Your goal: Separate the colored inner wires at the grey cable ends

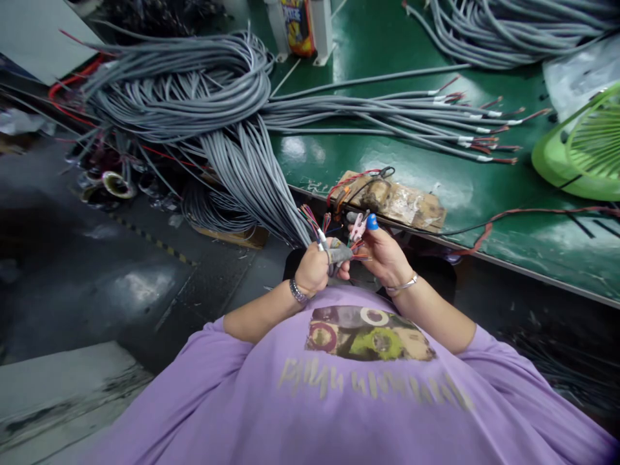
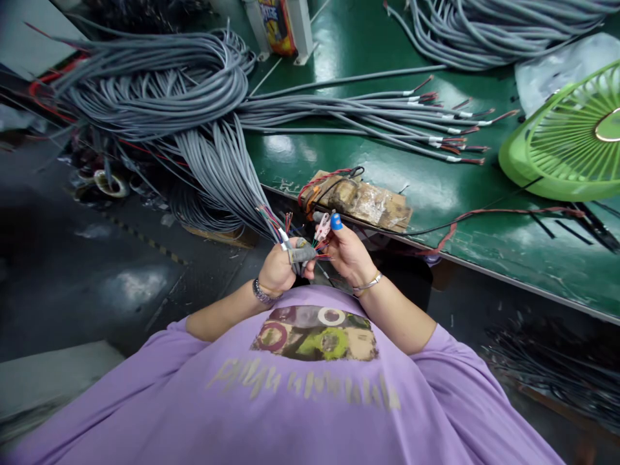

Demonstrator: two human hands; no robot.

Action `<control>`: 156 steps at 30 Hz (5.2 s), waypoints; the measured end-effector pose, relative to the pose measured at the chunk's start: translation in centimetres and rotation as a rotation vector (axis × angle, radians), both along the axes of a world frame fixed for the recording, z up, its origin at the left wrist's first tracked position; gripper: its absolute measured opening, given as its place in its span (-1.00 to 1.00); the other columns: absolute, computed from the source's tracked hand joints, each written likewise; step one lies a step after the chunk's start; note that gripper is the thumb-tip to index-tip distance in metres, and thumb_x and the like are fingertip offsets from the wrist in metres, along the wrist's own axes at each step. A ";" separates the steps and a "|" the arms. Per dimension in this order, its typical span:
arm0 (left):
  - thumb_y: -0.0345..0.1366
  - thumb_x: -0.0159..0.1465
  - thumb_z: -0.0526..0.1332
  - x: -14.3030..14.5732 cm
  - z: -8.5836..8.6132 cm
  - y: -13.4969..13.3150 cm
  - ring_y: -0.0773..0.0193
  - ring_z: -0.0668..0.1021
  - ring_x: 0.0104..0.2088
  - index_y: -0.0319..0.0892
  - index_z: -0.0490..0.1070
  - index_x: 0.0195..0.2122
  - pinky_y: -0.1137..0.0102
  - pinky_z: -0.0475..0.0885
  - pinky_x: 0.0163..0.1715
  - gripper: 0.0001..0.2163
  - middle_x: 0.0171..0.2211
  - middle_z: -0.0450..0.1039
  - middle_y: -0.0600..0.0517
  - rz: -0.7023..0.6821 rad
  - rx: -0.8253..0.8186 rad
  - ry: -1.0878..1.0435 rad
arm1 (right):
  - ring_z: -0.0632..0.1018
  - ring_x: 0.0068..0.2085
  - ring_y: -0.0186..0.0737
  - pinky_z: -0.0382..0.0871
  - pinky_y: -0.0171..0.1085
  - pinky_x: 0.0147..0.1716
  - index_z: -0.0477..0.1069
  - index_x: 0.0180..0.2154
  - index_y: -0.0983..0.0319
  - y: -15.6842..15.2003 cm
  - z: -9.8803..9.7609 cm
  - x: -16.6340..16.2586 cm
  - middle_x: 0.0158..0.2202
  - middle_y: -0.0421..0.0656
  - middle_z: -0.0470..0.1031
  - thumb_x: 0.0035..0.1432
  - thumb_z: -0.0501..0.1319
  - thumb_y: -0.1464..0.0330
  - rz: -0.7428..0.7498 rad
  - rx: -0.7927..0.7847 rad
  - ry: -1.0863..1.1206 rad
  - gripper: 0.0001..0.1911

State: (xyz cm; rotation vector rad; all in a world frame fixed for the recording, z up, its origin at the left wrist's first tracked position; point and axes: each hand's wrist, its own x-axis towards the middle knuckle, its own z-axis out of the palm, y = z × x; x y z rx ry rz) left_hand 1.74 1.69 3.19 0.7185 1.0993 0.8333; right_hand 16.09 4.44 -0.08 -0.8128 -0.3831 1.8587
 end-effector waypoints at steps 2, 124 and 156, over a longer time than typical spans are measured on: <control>-0.12 -0.12 0.46 0.0 0.0 0.0 0.39 0.42 -0.73 -0.23 0.36 -0.55 0.47 0.40 -0.71 -0.65 -0.69 0.40 0.08 -0.005 0.001 0.009 | 0.51 -0.43 -0.31 0.40 -0.29 -0.42 0.53 -0.32 0.21 0.0 0.0 0.0 -0.42 -0.22 0.57 0.00 0.42 0.01 -0.010 -0.006 0.004 -0.59; -0.10 -0.09 0.45 0.5 -0.2 -0.7 0.38 0.44 -0.72 -0.21 0.33 -0.53 0.49 0.38 -0.70 -0.64 -0.67 0.42 0.08 0.110 0.032 0.040 | 0.48 -0.56 -0.39 0.42 -0.36 -0.56 0.51 -0.40 0.22 1.1 -1.4 -0.9 -0.48 -0.24 0.58 -0.05 0.41 -0.08 -0.014 -0.024 0.115 -0.52; -0.05 0.01 0.43 -0.4 -1.4 -2.3 0.34 0.53 -0.64 -0.19 0.35 -0.45 0.45 0.47 -0.60 -0.64 -0.59 0.49 0.09 0.134 0.185 0.028 | 0.46 -0.45 -0.40 0.35 -0.38 -0.49 0.51 -0.29 0.17 -0.2 -0.5 0.0 -0.38 -0.24 0.56 0.06 0.37 0.00 0.017 0.071 0.037 -0.62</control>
